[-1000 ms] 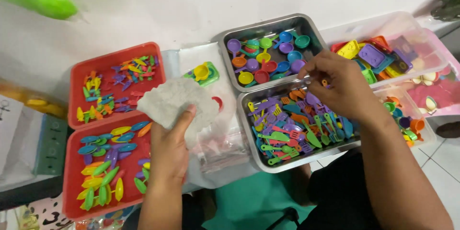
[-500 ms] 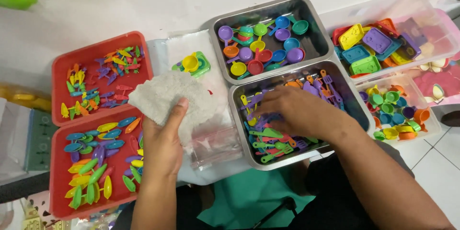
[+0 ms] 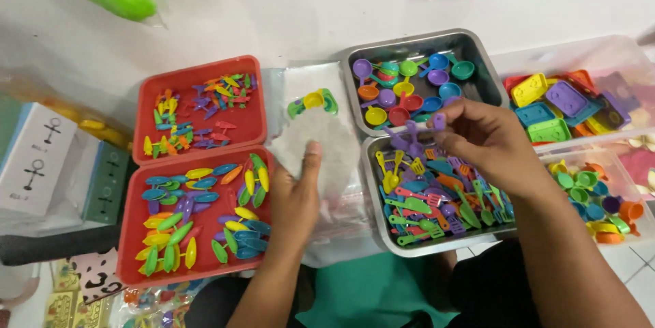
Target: Cleaning small plastic toy components with a cloth and sorting them into various trays and plastic bags.
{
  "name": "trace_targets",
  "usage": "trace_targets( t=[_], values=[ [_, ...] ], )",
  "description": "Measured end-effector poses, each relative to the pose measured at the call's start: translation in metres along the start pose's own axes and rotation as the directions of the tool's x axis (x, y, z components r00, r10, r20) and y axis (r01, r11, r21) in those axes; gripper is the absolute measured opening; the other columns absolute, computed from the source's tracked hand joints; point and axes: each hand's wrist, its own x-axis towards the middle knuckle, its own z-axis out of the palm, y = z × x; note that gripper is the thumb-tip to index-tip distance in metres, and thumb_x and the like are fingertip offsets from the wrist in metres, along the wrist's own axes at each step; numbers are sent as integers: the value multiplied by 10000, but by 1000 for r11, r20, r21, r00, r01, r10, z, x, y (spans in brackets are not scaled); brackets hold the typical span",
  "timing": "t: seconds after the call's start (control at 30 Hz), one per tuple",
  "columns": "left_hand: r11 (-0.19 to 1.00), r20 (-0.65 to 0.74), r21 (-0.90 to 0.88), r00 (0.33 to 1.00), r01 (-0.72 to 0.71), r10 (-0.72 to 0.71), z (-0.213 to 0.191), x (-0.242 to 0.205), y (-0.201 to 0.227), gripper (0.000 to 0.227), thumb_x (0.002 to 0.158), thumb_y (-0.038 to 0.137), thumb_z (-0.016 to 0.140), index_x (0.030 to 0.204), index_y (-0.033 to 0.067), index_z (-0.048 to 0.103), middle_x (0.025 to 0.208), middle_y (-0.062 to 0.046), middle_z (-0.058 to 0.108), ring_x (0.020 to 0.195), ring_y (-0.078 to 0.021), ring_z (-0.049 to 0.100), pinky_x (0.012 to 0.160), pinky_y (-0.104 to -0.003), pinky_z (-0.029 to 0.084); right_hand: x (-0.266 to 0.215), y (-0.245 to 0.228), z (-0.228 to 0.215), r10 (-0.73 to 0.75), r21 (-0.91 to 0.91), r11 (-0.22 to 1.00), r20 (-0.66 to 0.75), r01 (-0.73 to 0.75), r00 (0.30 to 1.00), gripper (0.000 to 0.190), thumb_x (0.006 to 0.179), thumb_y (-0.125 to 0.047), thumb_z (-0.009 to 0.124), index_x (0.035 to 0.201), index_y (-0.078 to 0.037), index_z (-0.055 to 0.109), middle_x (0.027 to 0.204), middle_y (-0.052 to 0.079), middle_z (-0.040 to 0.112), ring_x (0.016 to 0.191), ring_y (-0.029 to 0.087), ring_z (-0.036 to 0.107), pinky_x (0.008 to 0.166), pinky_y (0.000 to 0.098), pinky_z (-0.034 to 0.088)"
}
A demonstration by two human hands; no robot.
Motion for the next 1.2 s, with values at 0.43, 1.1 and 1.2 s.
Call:
trace_targets(
  t=[0.43,1.1,1.2],
  values=[
    [985,308,-46,936,-165,171,-1,-9,18,205,855,119,752,984,-41,755,803,-63,776,667,-103,640,570,-254,527,14,-26,53,-47,253,968,153,7,987,462,787,68,783,1231,-6,681,912,52,689,772,115,642,730,244,537],
    [984,342,17,925,-180,163,-7,-6,2,389,991,300,637,743,0,636,573,27,469,522,-69,366,443,-271,306,14,-29,62,66,191,979,29,-70,997,119,822,29,781,939,11,785,738,58,747,618,81,608,579,198,480],
    [988,352,-125,927,-89,128,0,-9,0,369,1034,315,562,876,-5,655,639,23,496,561,-59,381,482,-261,301,15,-31,63,144,193,971,-8,-140,990,115,833,41,772,945,24,787,743,76,761,588,81,600,527,196,458]
  ],
)
